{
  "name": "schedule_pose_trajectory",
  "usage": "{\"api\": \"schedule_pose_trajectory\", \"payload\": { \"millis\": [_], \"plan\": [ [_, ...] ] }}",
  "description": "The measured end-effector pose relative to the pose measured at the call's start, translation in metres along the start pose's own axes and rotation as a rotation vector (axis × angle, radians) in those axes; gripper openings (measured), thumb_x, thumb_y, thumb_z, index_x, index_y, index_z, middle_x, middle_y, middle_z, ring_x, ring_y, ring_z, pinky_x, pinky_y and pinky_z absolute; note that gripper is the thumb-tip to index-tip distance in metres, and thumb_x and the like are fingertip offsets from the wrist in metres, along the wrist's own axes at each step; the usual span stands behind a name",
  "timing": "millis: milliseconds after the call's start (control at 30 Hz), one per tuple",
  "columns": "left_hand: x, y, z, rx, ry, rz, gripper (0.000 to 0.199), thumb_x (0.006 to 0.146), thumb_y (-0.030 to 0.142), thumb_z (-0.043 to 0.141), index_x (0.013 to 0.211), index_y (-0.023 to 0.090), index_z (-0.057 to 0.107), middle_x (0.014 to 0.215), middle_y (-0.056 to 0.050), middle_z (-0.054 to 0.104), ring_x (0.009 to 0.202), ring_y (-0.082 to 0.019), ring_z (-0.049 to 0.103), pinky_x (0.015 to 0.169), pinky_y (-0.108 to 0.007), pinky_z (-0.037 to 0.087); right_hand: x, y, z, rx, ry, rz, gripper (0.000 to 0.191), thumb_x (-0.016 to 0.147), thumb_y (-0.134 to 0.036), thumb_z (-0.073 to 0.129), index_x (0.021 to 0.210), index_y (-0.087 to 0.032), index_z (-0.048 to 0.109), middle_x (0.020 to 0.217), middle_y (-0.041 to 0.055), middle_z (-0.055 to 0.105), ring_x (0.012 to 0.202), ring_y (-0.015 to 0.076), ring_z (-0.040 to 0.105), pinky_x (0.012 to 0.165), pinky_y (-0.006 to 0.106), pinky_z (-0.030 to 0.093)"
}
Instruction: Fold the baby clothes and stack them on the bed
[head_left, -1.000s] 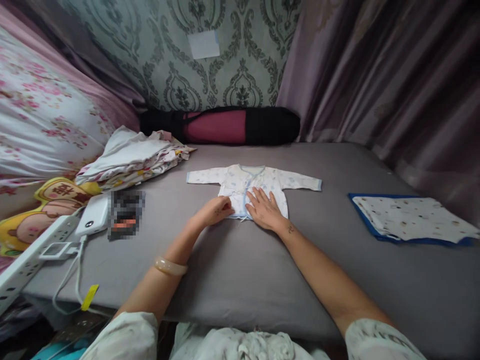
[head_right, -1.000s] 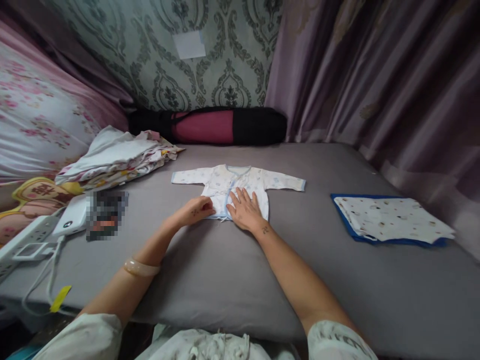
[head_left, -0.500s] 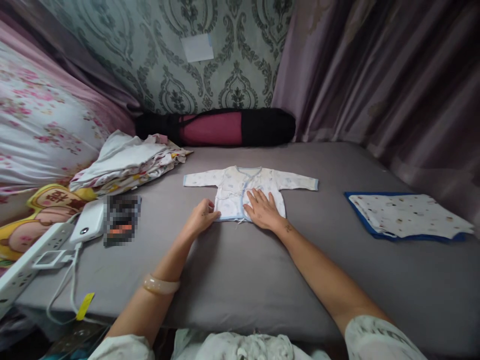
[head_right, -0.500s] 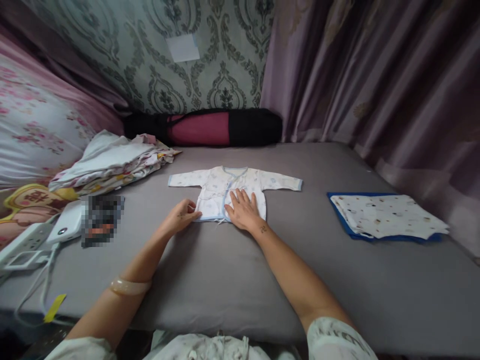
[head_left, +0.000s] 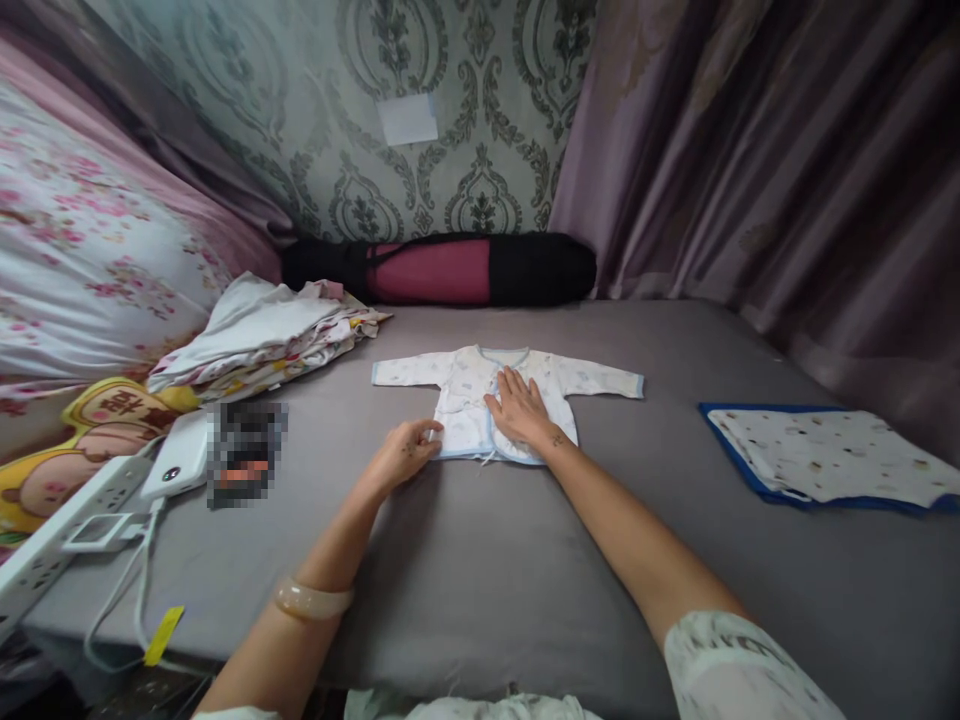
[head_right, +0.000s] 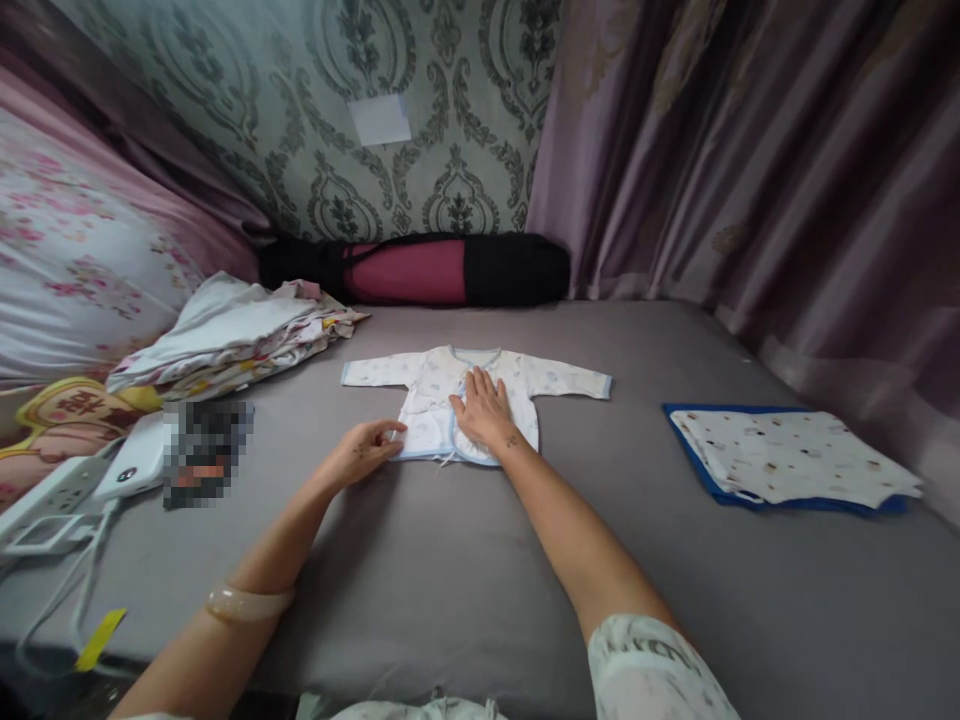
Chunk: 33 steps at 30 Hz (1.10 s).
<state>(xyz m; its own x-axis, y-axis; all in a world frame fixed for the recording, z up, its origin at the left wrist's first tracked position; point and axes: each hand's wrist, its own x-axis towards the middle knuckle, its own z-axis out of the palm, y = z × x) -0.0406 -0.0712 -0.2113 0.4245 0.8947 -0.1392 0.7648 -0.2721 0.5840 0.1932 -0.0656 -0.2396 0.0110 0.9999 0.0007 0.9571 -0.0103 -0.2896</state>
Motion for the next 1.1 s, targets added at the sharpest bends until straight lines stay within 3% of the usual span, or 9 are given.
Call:
{"api": "schedule_pose_trajectory", "payload": {
  "millis": [100, 200, 333, 467, 533, 700, 833, 933, 1100],
  "plan": [
    [0.008, 0.005, -0.006, 0.085, -0.017, -0.006, 0.031, 0.081, 0.034, 0.05, 0.098, 0.017, 0.07, 0.07, -0.001, 0.06, 0.068, -0.017, 0.057, 0.063, -0.026, 0.038, 0.0, 0.001, 0.001, 0.005, 0.003, -0.005, 0.069, 0.098, -0.047, 0.02, 0.152, -0.005, 0.02, 0.16, 0.0127, 0.012, 0.147, 0.0233, 0.008, 0.117, 0.044, 0.002],
    [0.024, 0.016, -0.001, 0.184, 0.059, 0.044, 0.028, 0.086, 0.035, 0.049, 0.087, 0.017, 0.07, 0.08, -0.007, 0.063, 0.076, -0.02, 0.06, 0.068, -0.029, 0.043, 0.003, 0.005, -0.007, 0.052, -0.065, -0.013, 0.068, 0.098, -0.049, 0.018, 0.153, -0.009, 0.02, 0.16, 0.0113, 0.011, 0.147, 0.0225, 0.007, 0.117, 0.045, 0.003],
    [0.053, 0.038, 0.024, 0.151, 0.199, 0.344, 0.023, 0.087, 0.025, 0.049, 0.104, 0.018, 0.063, 0.105, -0.011, 0.062, 0.097, -0.022, 0.061, 0.085, -0.034, 0.048, 0.011, 0.019, -0.022, 0.05, 0.016, 0.077, 0.065, 0.099, -0.045, 0.014, 0.153, -0.009, 0.02, 0.16, 0.0113, 0.013, 0.147, 0.0227, 0.006, 0.117, 0.046, 0.003],
    [0.077, 0.067, 0.048, 0.203, 0.158, 0.576, 0.038, 0.085, 0.011, 0.044, 0.121, 0.015, 0.051, 0.122, -0.014, 0.057, 0.12, -0.023, 0.052, 0.102, -0.041, 0.042, 0.013, 0.036, -0.023, -0.055, 0.073, 0.21, 0.065, 0.099, -0.042, 0.019, 0.151, -0.003, 0.022, 0.159, 0.0146, 0.014, 0.147, 0.0255, 0.007, 0.117, 0.046, 0.002],
    [0.082, 0.081, 0.054, 0.283, 0.1, 0.554, 0.041, 0.084, 0.01, 0.044, 0.125, 0.013, 0.048, 0.126, -0.016, 0.055, 0.124, -0.025, 0.048, 0.105, -0.043, 0.04, 0.013, 0.041, -0.019, -0.084, 0.045, 0.225, 0.065, 0.099, -0.042, 0.019, 0.151, -0.003, 0.023, 0.159, 0.0141, 0.015, 0.147, 0.025, 0.009, 0.117, 0.044, 0.004],
    [0.081, 0.102, 0.051, 0.454, -0.05, 0.334, 0.031, 0.086, 0.015, 0.043, 0.115, 0.016, 0.054, 0.122, -0.016, 0.059, 0.117, -0.03, 0.053, 0.097, -0.049, 0.043, 0.014, 0.045, -0.016, -0.058, -0.008, 0.218, 0.063, 0.099, -0.042, 0.023, 0.15, -0.006, 0.026, 0.159, 0.013, 0.017, 0.147, 0.0252, 0.01, 0.117, 0.045, 0.008],
    [0.087, 0.107, 0.044, 0.446, -0.077, 0.289, 0.023, 0.086, 0.019, 0.044, 0.105, 0.018, 0.058, 0.117, -0.016, 0.062, 0.114, -0.033, 0.055, 0.095, -0.052, 0.04, 0.022, 0.069, -0.037, 0.13, 0.064, 0.199, 0.053, 0.099, -0.037, 0.027, 0.145, -0.015, 0.04, 0.151, 0.0104, 0.04, 0.139, 0.0219, 0.034, 0.113, 0.039, 0.023],
    [0.101, 0.106, 0.045, 0.342, -0.028, 0.335, 0.023, 0.087, 0.019, 0.045, 0.107, 0.02, 0.058, 0.114, -0.014, 0.062, 0.115, -0.031, 0.054, 0.096, -0.049, 0.041, 0.022, 0.105, -0.058, 0.183, 0.283, 0.381, 0.048, 0.097, -0.028, 0.031, 0.139, -0.011, 0.047, 0.137, 0.0136, 0.055, 0.124, 0.0214, 0.051, 0.105, 0.033, 0.035],
    [0.133, 0.108, 0.06, 0.182, -0.004, 0.496, 0.036, 0.083, 0.016, 0.047, 0.118, 0.021, 0.054, 0.119, -0.011, 0.06, 0.116, -0.025, 0.054, 0.1, -0.04, 0.042, 0.002, 0.155, -0.069, 0.136, 0.434, 0.764, 0.044, 0.092, -0.022, 0.038, 0.129, -0.009, 0.056, 0.127, 0.0187, 0.059, 0.119, 0.03, 0.052, 0.097, 0.044, 0.039]
  ]
}}
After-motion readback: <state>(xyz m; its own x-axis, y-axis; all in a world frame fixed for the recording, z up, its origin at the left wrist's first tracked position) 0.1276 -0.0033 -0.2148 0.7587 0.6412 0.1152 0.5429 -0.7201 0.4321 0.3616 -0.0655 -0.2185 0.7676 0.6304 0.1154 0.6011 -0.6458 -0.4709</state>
